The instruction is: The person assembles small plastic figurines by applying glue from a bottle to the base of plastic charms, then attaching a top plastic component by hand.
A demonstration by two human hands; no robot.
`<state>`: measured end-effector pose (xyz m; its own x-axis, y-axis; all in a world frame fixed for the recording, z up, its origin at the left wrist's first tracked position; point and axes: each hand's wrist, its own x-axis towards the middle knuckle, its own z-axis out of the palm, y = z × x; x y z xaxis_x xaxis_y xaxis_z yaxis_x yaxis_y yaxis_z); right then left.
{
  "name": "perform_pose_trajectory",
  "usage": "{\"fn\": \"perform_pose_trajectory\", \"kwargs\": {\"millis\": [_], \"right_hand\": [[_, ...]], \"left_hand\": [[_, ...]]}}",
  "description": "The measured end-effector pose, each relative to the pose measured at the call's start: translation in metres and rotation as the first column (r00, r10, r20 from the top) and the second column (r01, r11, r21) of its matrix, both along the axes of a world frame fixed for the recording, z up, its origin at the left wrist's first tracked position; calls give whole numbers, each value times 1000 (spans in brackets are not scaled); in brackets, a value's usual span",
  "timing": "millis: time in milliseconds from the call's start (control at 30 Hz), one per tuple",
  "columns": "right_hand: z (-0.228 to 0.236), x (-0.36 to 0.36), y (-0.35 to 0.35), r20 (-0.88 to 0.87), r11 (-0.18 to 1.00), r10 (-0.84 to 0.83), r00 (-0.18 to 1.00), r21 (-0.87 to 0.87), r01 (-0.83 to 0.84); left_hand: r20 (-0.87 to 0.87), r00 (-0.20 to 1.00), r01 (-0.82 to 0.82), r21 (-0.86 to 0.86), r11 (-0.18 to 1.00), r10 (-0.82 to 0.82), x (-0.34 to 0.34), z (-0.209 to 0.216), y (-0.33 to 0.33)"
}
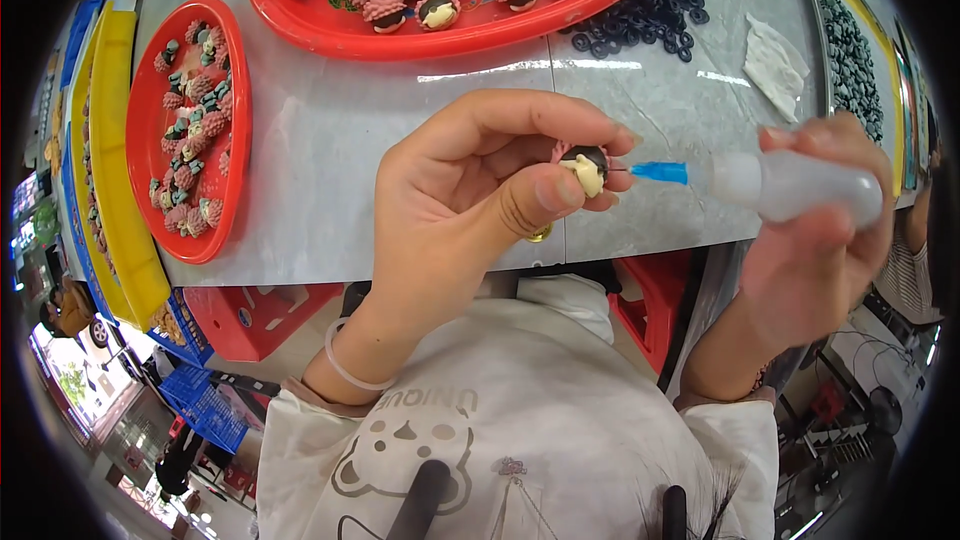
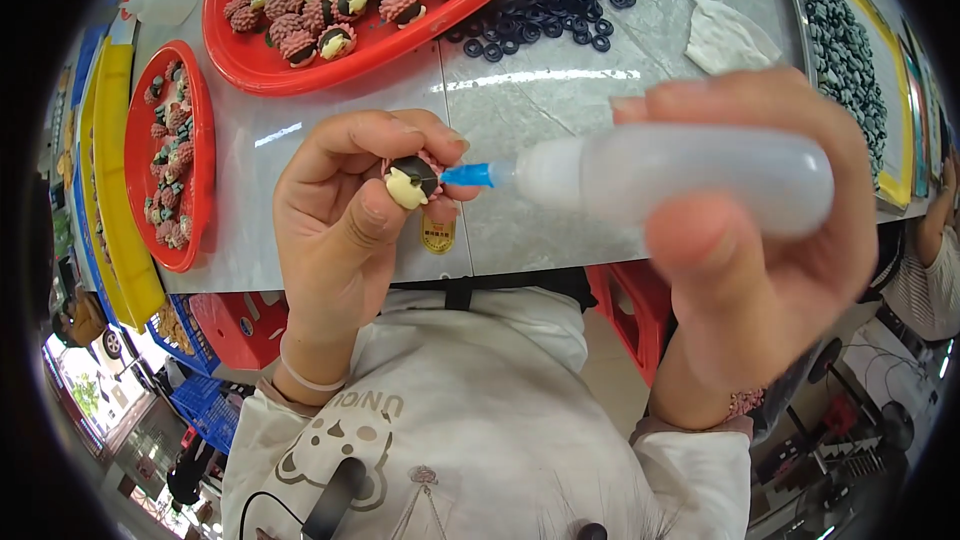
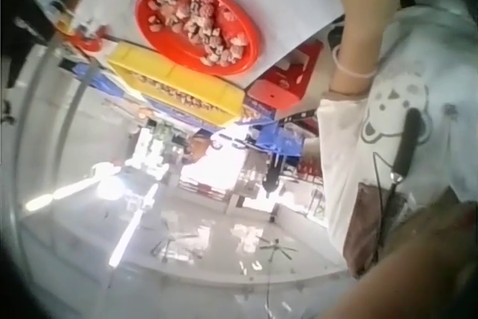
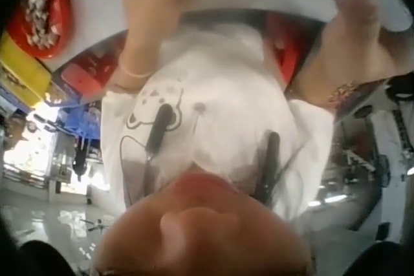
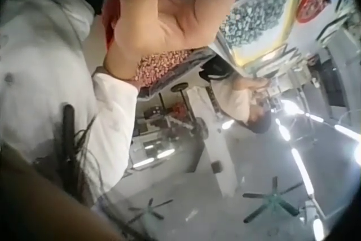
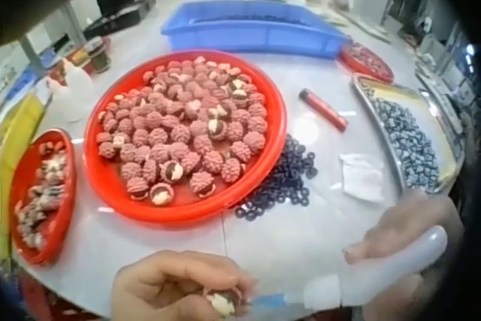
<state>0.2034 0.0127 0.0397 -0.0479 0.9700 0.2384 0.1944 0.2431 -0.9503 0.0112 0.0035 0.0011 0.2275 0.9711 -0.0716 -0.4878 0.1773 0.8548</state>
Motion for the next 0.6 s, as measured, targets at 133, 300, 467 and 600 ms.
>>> {"fn": "perform_pose_trajectory", "kwargs": {"millis": [133, 300, 467, 600], "right_hand": [[15, 10, -2, 371, 913, 81, 925, 344, -218], [24, 6, -4, 380, 916, 230, 896, 226, -332], [6, 6, -10, 316, 922, 107, 943, 324, -213], [-6, 12, -12, -40, 972, -98, 994, 212, 105]], "left_hand": [[-16, 1000, -3, 41, 999, 4, 2, -2, -1], [-31, 999, -35, 70, 997, 37, 2, -2, -1], [-41, 997, -59, 81, 995, 62, 2, -2, 1], [-35, 997, -62, 46, 997, 64, 2, 1, 0]]}}
